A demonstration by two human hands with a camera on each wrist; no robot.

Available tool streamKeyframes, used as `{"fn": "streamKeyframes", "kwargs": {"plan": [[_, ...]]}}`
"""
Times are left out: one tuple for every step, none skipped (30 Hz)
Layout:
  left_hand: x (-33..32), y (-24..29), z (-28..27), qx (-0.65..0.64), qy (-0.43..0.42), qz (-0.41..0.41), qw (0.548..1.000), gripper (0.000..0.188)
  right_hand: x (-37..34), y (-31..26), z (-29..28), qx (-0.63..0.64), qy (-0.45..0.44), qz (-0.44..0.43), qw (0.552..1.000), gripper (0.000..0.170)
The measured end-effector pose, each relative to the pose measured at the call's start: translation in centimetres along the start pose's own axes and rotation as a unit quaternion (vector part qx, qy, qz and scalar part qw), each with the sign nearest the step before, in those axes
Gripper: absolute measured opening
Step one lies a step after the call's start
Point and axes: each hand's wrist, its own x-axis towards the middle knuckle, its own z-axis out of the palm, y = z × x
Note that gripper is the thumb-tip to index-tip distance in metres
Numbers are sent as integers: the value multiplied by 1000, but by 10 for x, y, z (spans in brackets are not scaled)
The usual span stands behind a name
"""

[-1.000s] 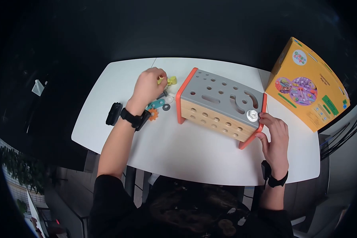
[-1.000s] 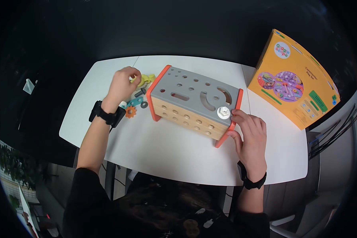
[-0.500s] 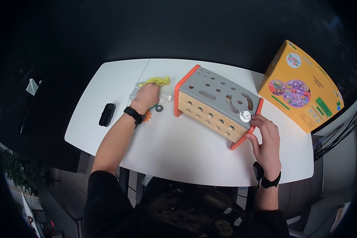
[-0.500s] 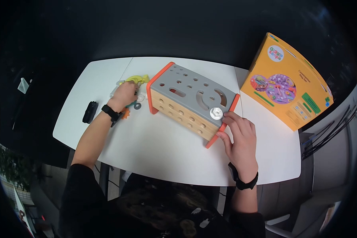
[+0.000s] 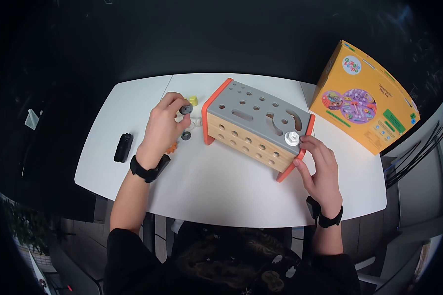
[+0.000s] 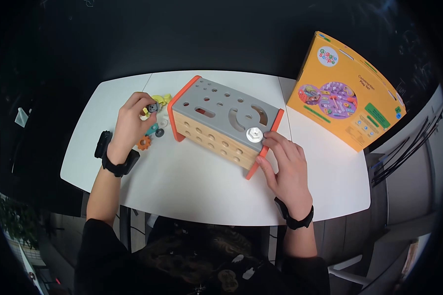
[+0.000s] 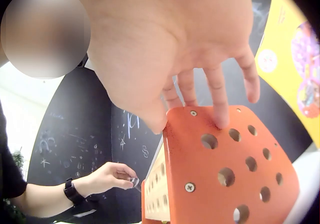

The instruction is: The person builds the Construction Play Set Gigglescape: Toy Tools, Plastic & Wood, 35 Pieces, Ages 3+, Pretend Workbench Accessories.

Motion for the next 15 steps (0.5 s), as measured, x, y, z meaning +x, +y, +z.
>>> {"fn": "streamKeyframes", "kwargs": {"plan": [[-2, 11, -4, -34, 18, 9, 999, 22, 0, 0, 0, 3, 0, 1, 1000, 30], [-4, 19, -5, -67, 35, 19, 997, 22, 0, 0, 0, 2, 0, 2, 1000, 30], [-6, 22, -4, -69, 34, 20, 997, 22, 0, 0, -1, 5, 1, 0, 1000, 31], [-7, 25, -3, -79, 53, 90, 991, 23, 0, 0, -1, 7, 2, -3, 1000, 31], [-9, 29, -2, -89, 73, 160, 980, 24, 0, 0, -2, 6, 2, -2, 1000, 31], [-11, 36, -2, -84, 73, 196, 974, 25, 0, -1, -3, 6, 1, -1, 1000, 32], [-15, 42, 0, -84, 73, 196, 974, 25, 1, -1, -3, 7, 1, 0, 1000, 33], [-19, 48, 4, -114, 48, 210, 970, 26, 1, -1, -2, 7, 1, -1, 1000, 33], [-22, 53, 7, -145, 24, 224, 963, 26, 1, -1, -2, 8, 1, 0, 1000, 34], [-26, 58, 12, -165, 2, 235, 958, 26, 0, -2, -2, 8, 0, 2, 1000, 35], [-28, 62, 16, -165, 2, 235, 958, 26, 1, -2, -2, 8, -1, 2, 1000, 35], [-30, 66, 20, -166, -13, 273, 948, 26, 1, -2, -2, 10, 0, 3, 1000, 35], [-31, 70, 25, -166, -28, 311, 935, 26, 1, -2, -2, 12, 0, 4, 1000, 35], [-32, 73, 31, -173, -45, 324, 929, 25, 1, -2, -2, 11, 0, 4, 1000, 35], [-34, 74, 38, -172, -44, 325, 929, 25, 1, -2, -2, 14, 0, 3, 1000, 35]]}}
